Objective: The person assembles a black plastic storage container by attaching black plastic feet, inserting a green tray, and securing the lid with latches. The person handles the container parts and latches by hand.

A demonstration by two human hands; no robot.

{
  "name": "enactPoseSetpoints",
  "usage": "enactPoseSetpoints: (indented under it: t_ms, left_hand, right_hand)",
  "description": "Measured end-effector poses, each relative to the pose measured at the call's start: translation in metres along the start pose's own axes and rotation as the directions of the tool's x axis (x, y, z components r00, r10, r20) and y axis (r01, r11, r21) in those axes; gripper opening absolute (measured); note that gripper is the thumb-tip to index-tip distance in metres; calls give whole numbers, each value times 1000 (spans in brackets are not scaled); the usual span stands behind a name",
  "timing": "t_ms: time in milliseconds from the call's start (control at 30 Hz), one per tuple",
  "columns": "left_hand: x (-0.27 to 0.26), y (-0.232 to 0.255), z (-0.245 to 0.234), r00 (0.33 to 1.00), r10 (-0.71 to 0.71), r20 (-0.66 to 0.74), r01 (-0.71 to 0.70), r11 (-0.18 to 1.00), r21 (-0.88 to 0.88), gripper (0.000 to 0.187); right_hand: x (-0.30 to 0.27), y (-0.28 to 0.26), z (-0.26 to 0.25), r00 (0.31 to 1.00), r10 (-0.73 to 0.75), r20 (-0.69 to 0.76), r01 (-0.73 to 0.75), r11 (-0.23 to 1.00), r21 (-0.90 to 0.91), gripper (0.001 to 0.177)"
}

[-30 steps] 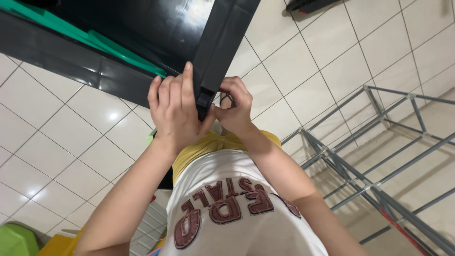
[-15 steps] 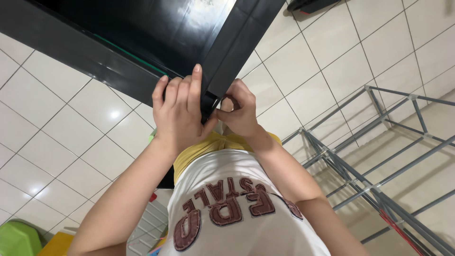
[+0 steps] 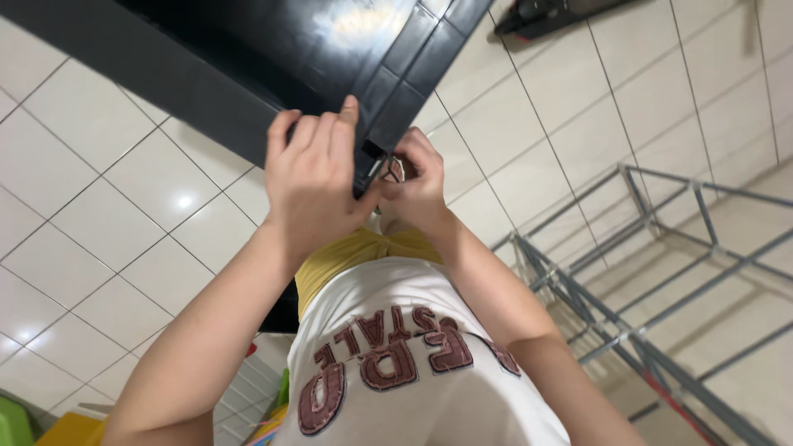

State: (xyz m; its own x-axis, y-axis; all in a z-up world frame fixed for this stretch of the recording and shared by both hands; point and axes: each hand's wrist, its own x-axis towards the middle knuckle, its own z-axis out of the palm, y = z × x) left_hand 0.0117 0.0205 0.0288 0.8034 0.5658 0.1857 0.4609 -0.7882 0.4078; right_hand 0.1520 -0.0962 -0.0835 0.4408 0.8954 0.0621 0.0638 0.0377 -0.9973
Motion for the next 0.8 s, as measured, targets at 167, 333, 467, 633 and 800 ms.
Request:
enactPoseSetpoints:
  t_ms: [167, 333, 467, 633, 800]
  left_hand:
    - [6, 5, 6, 997, -69, -26, 68, 996, -58, 92]
    - [7, 9, 16, 995, -45, -86, 45, 999, 2, 86]
    - [10, 7, 18, 999, -20, -50, 22, 999, 38, 86]
    - [18, 5, 14, 998, -26, 53, 24, 999, 42, 85]
    - [23, 7, 10, 999, -27, 38, 25, 999, 45, 80]
  right_hand:
    - [-3, 4, 1, 1000, -21, -8, 22, 991, 129, 30]
    - [-3, 8, -3, 999, -24, -24, 27, 990, 136, 25]
    - [-3, 7, -7, 1000, -1, -13, 2, 997, 77, 27]
    - [0, 1, -6, 999, -32, 6, 31, 993, 111, 30]
    - [5, 1, -5, 1000, -16, -9, 17, 996, 88, 27]
